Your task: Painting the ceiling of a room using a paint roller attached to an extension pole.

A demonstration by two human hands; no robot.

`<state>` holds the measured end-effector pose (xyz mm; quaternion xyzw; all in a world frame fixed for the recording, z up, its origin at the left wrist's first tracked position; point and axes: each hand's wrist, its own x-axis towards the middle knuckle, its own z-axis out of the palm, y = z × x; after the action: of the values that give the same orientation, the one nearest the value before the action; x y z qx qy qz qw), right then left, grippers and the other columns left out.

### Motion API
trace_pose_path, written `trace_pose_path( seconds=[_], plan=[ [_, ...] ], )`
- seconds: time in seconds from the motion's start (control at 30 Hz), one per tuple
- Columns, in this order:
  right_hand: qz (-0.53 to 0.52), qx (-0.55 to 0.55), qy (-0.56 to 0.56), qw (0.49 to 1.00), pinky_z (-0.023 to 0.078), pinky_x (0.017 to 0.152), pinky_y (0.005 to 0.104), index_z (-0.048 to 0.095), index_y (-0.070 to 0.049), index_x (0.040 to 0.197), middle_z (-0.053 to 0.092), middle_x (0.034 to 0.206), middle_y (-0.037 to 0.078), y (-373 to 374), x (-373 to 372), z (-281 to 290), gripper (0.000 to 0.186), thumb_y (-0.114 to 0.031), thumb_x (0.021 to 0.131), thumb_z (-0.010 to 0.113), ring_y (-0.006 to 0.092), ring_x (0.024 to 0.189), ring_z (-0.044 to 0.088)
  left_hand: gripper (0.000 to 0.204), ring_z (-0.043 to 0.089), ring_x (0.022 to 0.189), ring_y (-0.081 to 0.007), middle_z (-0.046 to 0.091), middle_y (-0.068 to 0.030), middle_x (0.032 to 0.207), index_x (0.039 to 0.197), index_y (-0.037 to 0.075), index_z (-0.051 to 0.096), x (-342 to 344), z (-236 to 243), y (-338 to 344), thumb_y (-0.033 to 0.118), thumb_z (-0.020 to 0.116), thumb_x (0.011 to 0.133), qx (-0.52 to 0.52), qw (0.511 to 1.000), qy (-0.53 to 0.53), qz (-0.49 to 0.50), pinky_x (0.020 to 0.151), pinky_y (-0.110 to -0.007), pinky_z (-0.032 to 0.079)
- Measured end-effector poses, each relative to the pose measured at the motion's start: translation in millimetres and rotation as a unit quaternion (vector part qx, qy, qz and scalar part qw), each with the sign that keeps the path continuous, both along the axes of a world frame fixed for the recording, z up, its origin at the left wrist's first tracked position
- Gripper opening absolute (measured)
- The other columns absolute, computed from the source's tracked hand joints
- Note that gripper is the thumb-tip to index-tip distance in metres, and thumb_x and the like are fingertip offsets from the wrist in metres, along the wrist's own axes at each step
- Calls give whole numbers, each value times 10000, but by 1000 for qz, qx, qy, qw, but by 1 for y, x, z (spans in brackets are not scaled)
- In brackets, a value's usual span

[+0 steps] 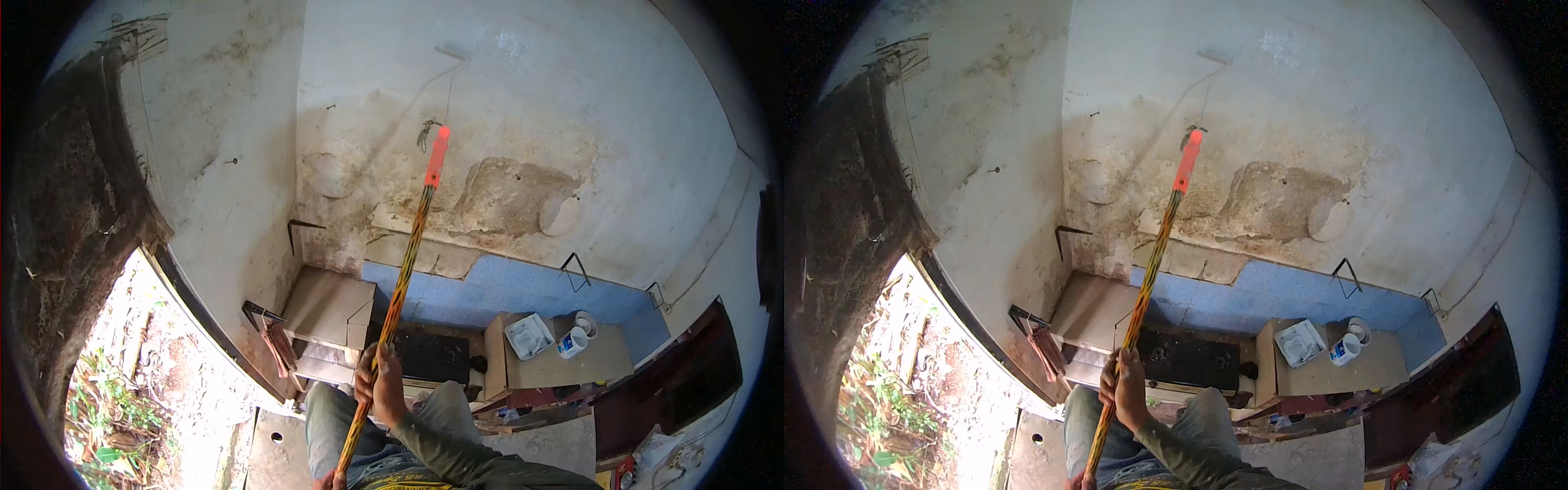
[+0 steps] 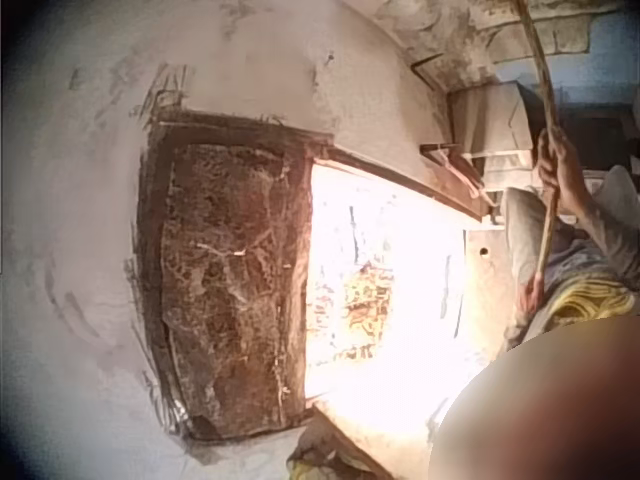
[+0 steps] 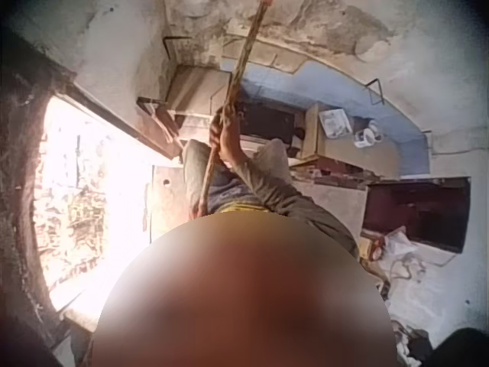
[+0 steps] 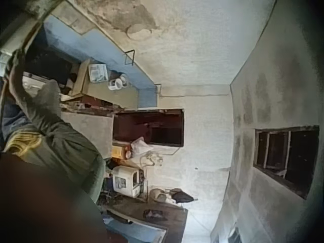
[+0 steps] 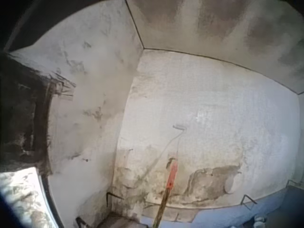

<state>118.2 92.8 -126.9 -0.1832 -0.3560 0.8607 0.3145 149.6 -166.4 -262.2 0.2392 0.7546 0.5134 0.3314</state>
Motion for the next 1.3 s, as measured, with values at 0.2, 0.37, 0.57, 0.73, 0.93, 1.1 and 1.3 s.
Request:
trace_pose_path(
  seconds=[0.2, 0.37, 0.57, 0.73, 0.93, 1.1, 1.3],
  plan=[
    [-4, -35, -13, 999, 312, 351, 249, 456, -140, 970, 402, 600, -12, -7, 13, -32, 332, -466, 1008, 409, 82, 392, 331, 432, 439, 547, -184, 470, -44, 595, 974, 23, 645, 15, -7, -16, 409, 451, 987, 89, 991, 100, 12, 502, -371, 369],
    [-5, -46, -1, 999, 300, 337, 254, 452, -140, 952, 399, 591, -14, 13, 9, -29, 334, -468, 1005, 413, 79, 381, 311, 423, 483, 580, -182, 517, -86, 629, 1062, 24, 660, 10, 3, 3, 389, 458, 992, 11, 999, -32, 28, 527, -368, 402],
    [-27, -7, -3, 1000, 289, 340, 248, 452, -146, 920, 382, 591, -26, 57, 3, 27, 361, -499, 990, 432, 71, 390, 304, 446, 505, 562, -286, 567, -164, 657, 1074, 19, 646, 2, 35, 52, 410, 445, 996, -10, 993, 116, 33, 538, -415, 409],
    [-58, 65, 25, 996, 274, 352, 232, 452, -155, 913, 360, 598, -47, 83, -2, 70, 358, -504, 990, 429, 57, 414, 301, 457, 500, 563, -248, 565, -128, 668, 1128, 36, 636, -26, 59, 88, 431, 448, 993, -67, 994, 80, -33, 539, -391, 415],
    [-59, 56, 30, 996, 273, 338, 238, 453, -154, 937, 367, 598, -33, 53, 6, 61, 373, -523, 984, 427, 69, 400, 303, 457, 472, 549, -182, 530, -77, 629, 1052, 24, 651, -12, 29, 66, 433, 454, 992, 12, 992, 121, 44, 513, -350, 397],
    [-4, -16, 26, 1000, 293, 345, 242, 462, -160, 970, 381, 593, -16, -1, 3, 7, 340, -499, 989, 435, 80, 395, 317, 448, 424, 504, -139, 477, -33, 557, 892, 23, 643, -8, 7, 3, 415, 450, 991, 50, 999, 10, 12, 465, -329, 350],
    [-10, -31, -9, 999, 301, 358, 244, 464, -162, 961, 379, 602, -22, -18, 16, -27, 339, -499, 989, 436, 78, 400, 318, 475, 471, 529, -168, 500, -71, 579, 857, 21, 620, 13, -1, -21, 440, 434, 983, 42, 999, 6, 14, 491, -367, 370]
  ],
)
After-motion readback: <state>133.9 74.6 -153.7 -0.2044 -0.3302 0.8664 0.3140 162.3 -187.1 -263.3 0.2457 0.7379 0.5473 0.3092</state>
